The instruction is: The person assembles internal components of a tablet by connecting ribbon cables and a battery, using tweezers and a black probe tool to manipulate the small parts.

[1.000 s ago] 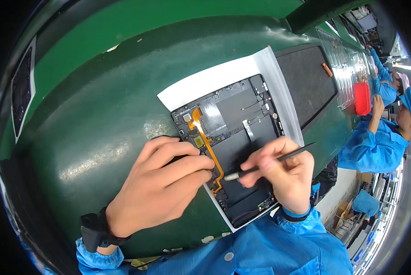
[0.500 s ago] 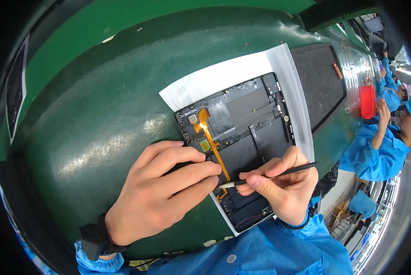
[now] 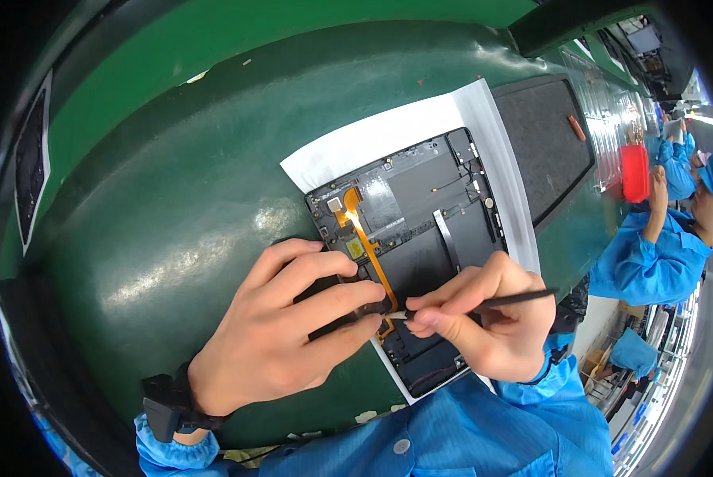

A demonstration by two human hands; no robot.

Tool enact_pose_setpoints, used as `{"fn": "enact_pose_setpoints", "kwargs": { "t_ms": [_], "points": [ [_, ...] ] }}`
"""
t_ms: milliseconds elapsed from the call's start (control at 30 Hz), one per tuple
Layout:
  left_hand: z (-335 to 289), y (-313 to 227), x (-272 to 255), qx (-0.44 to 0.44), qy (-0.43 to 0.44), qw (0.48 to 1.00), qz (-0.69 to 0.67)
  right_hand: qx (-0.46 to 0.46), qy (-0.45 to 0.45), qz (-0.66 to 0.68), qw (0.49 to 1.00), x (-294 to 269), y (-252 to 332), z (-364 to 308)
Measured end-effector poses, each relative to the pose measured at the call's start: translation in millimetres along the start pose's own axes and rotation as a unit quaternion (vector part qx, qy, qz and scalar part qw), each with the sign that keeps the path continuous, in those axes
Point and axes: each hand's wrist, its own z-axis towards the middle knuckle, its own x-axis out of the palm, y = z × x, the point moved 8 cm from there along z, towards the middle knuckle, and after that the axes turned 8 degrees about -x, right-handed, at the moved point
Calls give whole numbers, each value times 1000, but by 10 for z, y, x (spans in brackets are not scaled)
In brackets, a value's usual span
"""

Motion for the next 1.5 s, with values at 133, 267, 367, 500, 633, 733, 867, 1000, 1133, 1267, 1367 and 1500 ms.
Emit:
{"fn": "enact_pose_setpoints", "kwargs": {
  "t_ms": [133,267,367,500,633,733,867,1000,1133,1267,1367,1500],
  "points": [
    [-38,4,1,1,-4,1000,1,-160,203,-152,954,254,365,67],
    [-38,7,-2,-2,-9,1000,-1,-169,183,-198,948,296,383,-21],
    [-34,-14,-15,-4,-9,1000,4,-65,48,-58,995,131,58,-136],
    [-22,-9,-30,-1,-13,1000,2,27,-93,61,993,-15,-106,-244],
    [-2,17,-30,-11,-17,1000,2,42,-99,46,993,1,-124,-243],
    [0,18,-21,-12,-25,1000,2,-19,-31,-23,999,64,-55,-238],
    [-8,25,-7,-20,-13,1000,9,-59,-75,12,995,56,-27,-249],
    [30,34,-14,-81,-13,996,-23,41,-107,115,987,52,-179,-216],
    [46,70,-3,-118,-7,992,-30,51,-113,123,985,67,-206,-192],
    [42,21,-26,-136,5,991,-13,68,-111,130,983,123,-215,-190],
    [102,45,90,-150,19,988,-6,59,-112,121,985,53,-261,-192],
    [108,8,88,-154,27,987,19,44,-98,107,988,58,-247,-159]
  ]
}}
